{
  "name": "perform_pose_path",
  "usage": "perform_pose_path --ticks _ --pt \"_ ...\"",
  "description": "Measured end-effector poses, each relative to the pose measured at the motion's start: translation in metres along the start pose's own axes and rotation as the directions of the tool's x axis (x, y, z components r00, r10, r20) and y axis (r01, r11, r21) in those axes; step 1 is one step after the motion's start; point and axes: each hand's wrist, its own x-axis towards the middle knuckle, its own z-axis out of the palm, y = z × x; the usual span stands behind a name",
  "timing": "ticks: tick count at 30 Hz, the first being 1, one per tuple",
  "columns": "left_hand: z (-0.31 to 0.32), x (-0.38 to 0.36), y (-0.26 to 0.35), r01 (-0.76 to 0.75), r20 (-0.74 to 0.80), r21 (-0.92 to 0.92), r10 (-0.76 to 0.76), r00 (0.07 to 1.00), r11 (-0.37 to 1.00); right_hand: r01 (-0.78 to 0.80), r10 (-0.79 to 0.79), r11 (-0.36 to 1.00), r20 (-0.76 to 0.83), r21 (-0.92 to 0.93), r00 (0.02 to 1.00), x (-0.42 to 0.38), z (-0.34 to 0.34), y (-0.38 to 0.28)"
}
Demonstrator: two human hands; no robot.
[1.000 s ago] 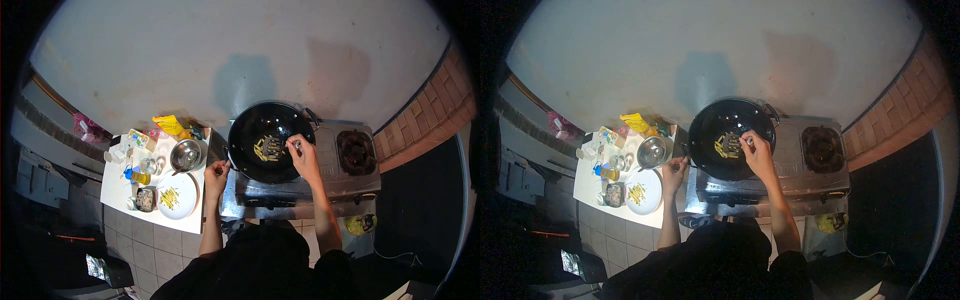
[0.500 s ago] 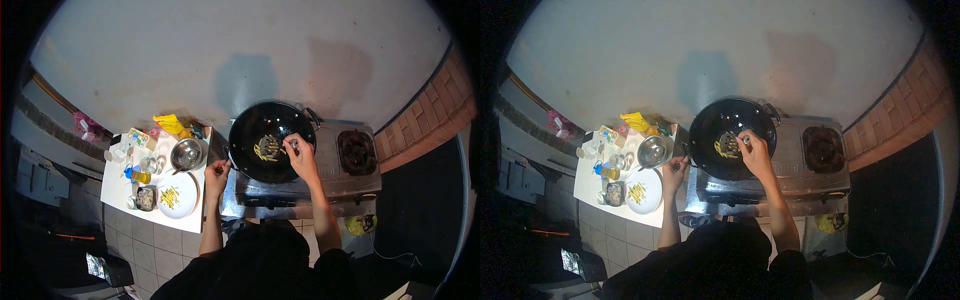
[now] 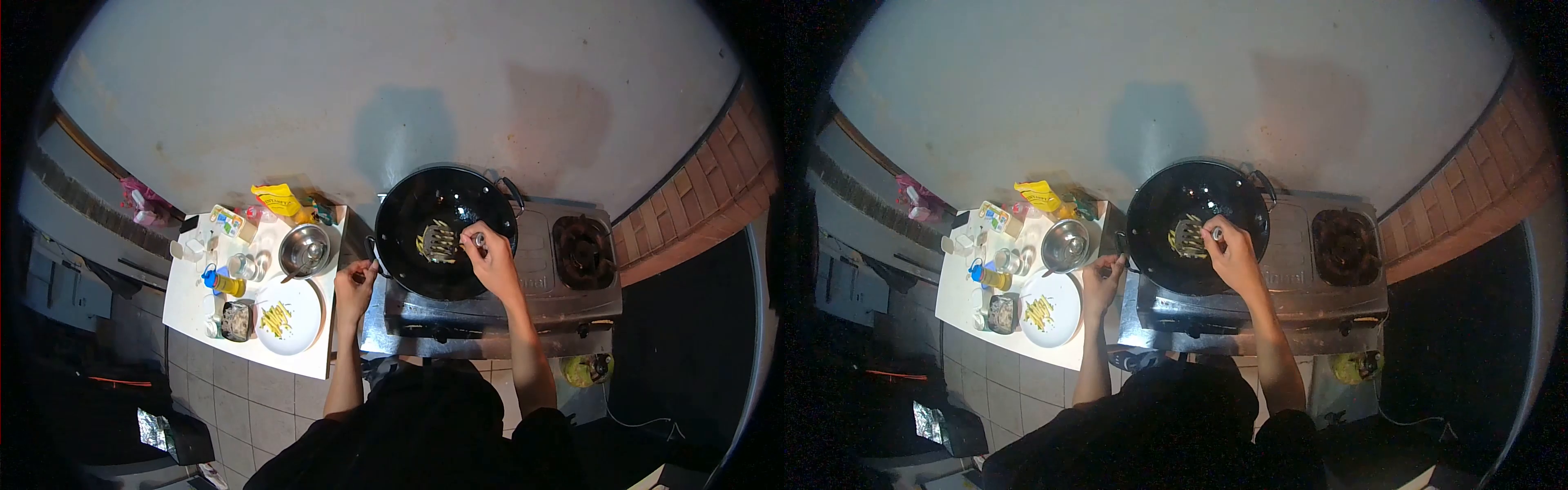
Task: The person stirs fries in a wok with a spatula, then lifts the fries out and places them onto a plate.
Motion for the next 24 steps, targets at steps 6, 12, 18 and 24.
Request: perform_pose_path --ticks 6,12,18,24 --pt "0.002 0.0 -0.002 -0.003 -0.021 -0.034 0.002 1.0 0.999 0.015 -0.014 1.0 -0.051 0.017 0.999 0.0 0.0 0.001" --pt "0.002 -0.001 0.001 0.0 -0.016 -0.042 -0.001 1.0 0.999 0.032 -0.031 0.999 -0.086 0.006 0.996 0.003 -0.008 0.002" --pt "-0.003 -0.001 0.009 0.1 0.052 -0.024 -0.099 0.994 0.995 0.044 -0.044 0.999 -0.094 0.002 0.995 0.001 -0.004 0.011" --pt "-0.002 0.0 0.004 0.089 0.047 -0.027 -0.087 0.995 0.996 0.021 -0.022 1.0 -0.08 -0.007 0.997 -0.001 -0.001 0.01"
